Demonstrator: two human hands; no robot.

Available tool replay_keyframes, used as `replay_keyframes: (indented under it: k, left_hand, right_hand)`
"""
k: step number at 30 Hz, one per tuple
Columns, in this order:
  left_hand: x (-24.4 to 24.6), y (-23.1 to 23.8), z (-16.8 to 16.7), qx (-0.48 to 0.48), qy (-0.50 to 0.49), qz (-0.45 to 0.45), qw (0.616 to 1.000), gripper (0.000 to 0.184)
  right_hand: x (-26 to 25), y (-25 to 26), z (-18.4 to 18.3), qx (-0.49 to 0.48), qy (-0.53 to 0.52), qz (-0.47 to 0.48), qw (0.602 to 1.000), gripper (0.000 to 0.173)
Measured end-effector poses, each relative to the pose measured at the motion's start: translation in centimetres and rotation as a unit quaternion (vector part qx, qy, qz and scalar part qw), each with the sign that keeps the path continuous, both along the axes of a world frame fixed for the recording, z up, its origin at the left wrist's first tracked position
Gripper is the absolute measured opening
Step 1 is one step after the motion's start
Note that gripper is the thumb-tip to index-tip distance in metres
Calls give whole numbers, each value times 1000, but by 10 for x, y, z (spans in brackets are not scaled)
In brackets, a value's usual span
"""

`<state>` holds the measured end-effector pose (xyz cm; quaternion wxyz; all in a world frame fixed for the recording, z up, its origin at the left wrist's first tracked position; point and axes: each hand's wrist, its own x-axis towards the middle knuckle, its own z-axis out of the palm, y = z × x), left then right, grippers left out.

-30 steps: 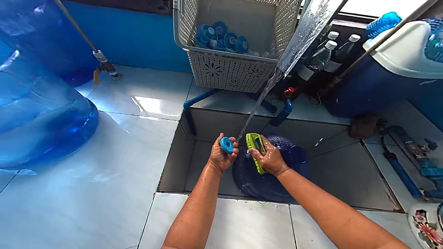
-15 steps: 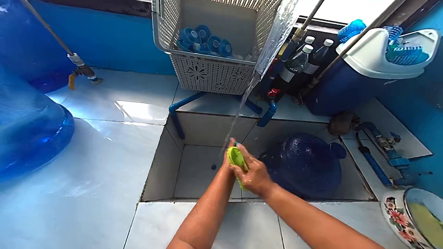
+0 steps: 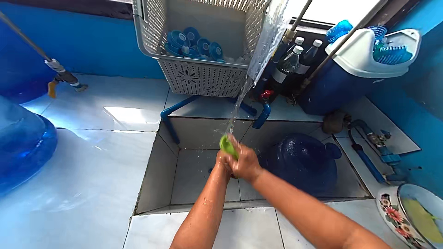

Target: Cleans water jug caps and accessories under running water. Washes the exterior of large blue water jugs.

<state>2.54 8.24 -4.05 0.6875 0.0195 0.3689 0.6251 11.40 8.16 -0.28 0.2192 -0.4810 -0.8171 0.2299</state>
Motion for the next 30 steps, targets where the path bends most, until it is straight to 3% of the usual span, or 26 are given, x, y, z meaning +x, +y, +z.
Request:
replay_keyframes:
  k: [2, 5, 7, 10, 13, 15, 18, 21, 23, 27, 30]
  left_hand:
    - [-2, 2, -5, 7, -2, -30, 1000, 44]
    - [20, -3, 4, -22, -32, -84, 996, 43]
    - [19, 1, 4, -18, -55, -80, 995, 49]
    - [-2, 5, -9, 69, -46, -63, 995, 53]
    - [11, -1, 4, 10, -9, -47, 999, 45]
    - [11, 4, 2, 9, -35, -49, 998, 47]
    - [-12, 11, -19, 80, -80, -49, 992, 55]
    - [2, -3, -8, 61, -30, -52, 996, 50]
    - [18, -5, -1, 42, -42, -61, 996, 47]
    - [-9, -3, -1, 114, -58, -120, 985, 66]
    - [-16, 1, -4, 140, -90, -225, 960, 99]
  right_hand:
    - [4, -10, -1, 8, -2, 6, 1000, 62]
    - [8, 30, 23, -86, -70, -43, 993, 67]
    - [11, 31, 13, -70, -53, -50, 995, 71]
    - [7, -10, -9, 9, 11, 0, 1000, 66]
    - [4, 22, 21, -113, -55, -29, 992, 66]
    - [3, 30, 16, -98, -44, -52, 993, 72]
    - [0, -16, -13, 0, 36, 5, 999, 68]
    - [-3, 10, 17, -68, -18, 7, 997, 65]
    - [0, 31, 23, -56, -37, -18, 998, 68]
    - [25, -31, -23, 85, 50, 114, 989, 56]
    - [55, -49, -21, 86, 79, 141, 983, 54]
